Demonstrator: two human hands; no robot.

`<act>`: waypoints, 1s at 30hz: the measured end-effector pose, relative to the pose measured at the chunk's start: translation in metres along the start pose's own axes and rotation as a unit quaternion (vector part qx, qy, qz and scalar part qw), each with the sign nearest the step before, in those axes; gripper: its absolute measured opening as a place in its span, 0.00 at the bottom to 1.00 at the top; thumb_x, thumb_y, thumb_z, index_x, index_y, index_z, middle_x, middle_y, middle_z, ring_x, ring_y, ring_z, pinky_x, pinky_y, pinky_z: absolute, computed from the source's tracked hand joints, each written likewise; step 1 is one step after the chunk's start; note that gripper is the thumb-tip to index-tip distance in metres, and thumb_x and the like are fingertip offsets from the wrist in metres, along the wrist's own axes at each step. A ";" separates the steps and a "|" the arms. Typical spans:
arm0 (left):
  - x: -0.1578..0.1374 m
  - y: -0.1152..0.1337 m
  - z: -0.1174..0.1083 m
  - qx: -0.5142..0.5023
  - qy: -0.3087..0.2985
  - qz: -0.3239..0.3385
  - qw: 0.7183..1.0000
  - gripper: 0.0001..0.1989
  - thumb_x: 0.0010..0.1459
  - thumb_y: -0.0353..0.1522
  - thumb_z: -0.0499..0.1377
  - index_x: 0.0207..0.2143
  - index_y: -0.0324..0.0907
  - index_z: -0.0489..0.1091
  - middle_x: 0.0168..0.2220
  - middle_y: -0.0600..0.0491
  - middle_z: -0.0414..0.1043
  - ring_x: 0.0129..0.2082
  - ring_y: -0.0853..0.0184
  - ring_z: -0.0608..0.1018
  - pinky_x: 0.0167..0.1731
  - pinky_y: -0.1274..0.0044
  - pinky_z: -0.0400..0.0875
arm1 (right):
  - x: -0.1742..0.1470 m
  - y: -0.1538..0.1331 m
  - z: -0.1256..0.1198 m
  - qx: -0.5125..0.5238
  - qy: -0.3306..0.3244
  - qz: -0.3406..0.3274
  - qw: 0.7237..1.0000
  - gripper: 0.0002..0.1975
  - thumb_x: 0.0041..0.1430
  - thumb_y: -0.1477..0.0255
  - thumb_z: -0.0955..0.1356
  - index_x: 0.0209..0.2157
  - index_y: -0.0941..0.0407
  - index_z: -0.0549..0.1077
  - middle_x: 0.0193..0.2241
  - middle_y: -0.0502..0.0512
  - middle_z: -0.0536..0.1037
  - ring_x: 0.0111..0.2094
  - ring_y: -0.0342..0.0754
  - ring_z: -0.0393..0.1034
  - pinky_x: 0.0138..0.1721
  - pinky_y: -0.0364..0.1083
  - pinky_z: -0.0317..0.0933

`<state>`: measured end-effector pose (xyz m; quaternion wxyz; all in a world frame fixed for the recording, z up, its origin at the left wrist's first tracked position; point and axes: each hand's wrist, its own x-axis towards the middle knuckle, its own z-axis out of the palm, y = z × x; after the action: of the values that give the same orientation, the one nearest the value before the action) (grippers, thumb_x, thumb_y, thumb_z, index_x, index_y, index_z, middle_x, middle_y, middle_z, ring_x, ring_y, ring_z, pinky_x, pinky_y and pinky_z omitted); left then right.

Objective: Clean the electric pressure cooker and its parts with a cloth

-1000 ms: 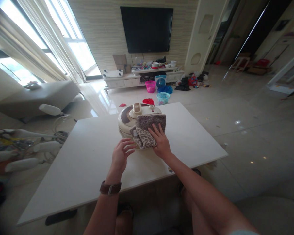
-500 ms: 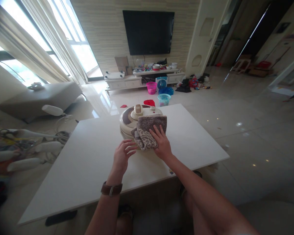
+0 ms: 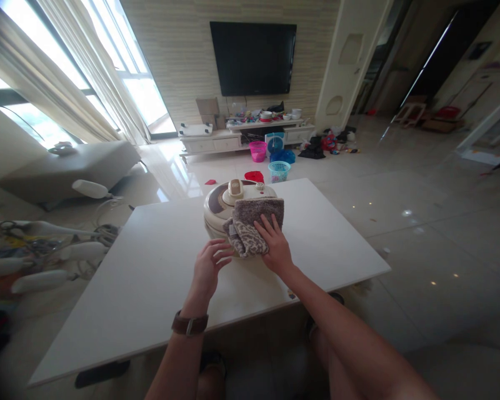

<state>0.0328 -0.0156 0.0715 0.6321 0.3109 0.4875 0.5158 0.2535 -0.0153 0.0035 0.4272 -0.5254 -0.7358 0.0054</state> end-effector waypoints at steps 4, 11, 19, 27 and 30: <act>0.000 0.000 0.000 0.001 -0.002 0.001 1.000 0.16 0.48 0.38 0.64 0.39 0.40 0.75 0.35 0.49 0.82 0.31 0.64 0.83 0.31 0.76 0.72 | 0.000 0.000 0.000 0.000 0.000 0.000 1.000 0.42 0.60 0.80 0.66 0.74 0.47 0.61 0.77 0.51 0.57 0.80 0.62 0.37 0.75 0.71 0.52; 0.001 -0.001 0.000 0.000 0.000 0.001 1.000 0.15 0.48 0.37 0.64 0.38 0.40 0.75 0.35 0.48 0.82 0.30 0.64 0.82 0.31 0.76 0.72 | 0.000 0.000 0.000 -0.005 0.002 -0.001 1.000 0.42 0.61 0.80 0.66 0.75 0.46 0.60 0.77 0.50 0.57 0.80 0.62 0.37 0.74 0.71 0.52; 0.001 -0.002 -0.002 0.003 -0.008 0.006 1.000 0.15 0.48 0.38 0.64 0.39 0.41 0.75 0.36 0.48 0.82 0.31 0.64 0.83 0.31 0.76 0.72 | 0.000 0.000 0.000 -0.007 0.002 -0.001 1.000 0.41 0.61 0.79 0.66 0.75 0.46 0.59 0.77 0.50 0.57 0.80 0.62 0.37 0.74 0.71 0.53; 0.001 -0.003 -0.001 0.001 -0.007 0.009 1.000 0.15 0.48 0.37 0.64 0.39 0.41 0.75 0.35 0.49 0.82 0.31 0.64 0.83 0.31 0.76 0.72 | 0.000 0.000 0.001 -0.005 0.003 -0.003 1.000 0.42 0.61 0.79 0.66 0.75 0.46 0.59 0.77 0.50 0.57 0.80 0.62 0.37 0.74 0.71 0.52; 0.001 -0.002 -0.001 0.001 -0.007 0.008 1.000 0.15 0.48 0.37 0.64 0.39 0.41 0.75 0.35 0.49 0.81 0.31 0.64 0.83 0.31 0.76 0.72 | 0.000 0.001 0.001 -0.004 0.005 -0.003 1.000 0.41 0.62 0.79 0.67 0.75 0.46 0.59 0.77 0.51 0.57 0.80 0.62 0.37 0.74 0.71 0.52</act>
<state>0.0325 -0.0155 0.0687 0.6307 0.3191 0.4817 0.5181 0.2534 -0.0146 0.0023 0.4289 -0.5250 -0.7351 -0.0019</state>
